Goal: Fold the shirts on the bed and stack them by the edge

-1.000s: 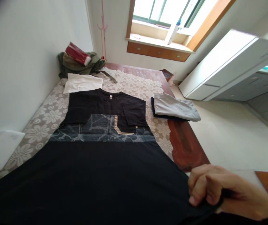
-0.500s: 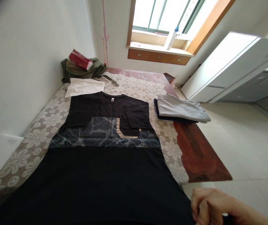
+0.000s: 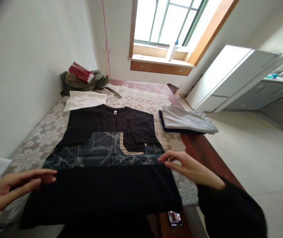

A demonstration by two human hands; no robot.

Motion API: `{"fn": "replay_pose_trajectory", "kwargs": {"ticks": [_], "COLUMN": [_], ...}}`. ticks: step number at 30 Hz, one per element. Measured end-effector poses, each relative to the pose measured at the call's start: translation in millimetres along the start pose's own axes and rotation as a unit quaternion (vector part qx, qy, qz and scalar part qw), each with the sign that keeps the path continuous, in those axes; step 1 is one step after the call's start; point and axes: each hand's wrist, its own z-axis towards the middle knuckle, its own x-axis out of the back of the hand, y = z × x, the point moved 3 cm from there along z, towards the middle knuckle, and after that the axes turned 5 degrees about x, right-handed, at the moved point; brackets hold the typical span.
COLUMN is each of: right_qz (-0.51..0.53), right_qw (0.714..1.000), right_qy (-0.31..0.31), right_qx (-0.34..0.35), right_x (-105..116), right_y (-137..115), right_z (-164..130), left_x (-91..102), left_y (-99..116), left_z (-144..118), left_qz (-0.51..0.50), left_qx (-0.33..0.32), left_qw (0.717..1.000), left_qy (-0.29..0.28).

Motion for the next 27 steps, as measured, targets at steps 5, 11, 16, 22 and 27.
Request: {"fn": "replay_pose_trajectory", "kwargs": {"ticks": [5,11,16,22,27], "right_qz": [-0.151,-0.342,-0.367,-0.366,-0.365], "right_qw": [0.975,0.921,0.902,0.902,0.907], "right_qy": [0.128,0.165,0.182,0.173,0.138], "right_qx": [0.101,-0.089,-0.134,-0.150,-0.156], "right_x": [1.0,-35.1,-42.6,-40.9,-31.9], "right_y": [1.7,45.4,71.5,69.4,63.5], "right_z": [148.1,220.5,223.9,224.1,225.8], "left_x": [-7.0,-37.6,-56.9,-42.8,-8.6], "left_y": [47.2,51.9,33.1,20.7,16.6], "left_z": [107.6,188.6,197.3,213.8,232.4], "left_qz": [0.051,0.176,0.231,0.231,0.198], "left_qx": [-0.080,-0.062,-0.033,-0.004,-0.057], "left_qw": [0.993,0.961,0.954,0.970,0.978], "left_qy": [0.072,0.204,0.191,0.075,0.040]}}
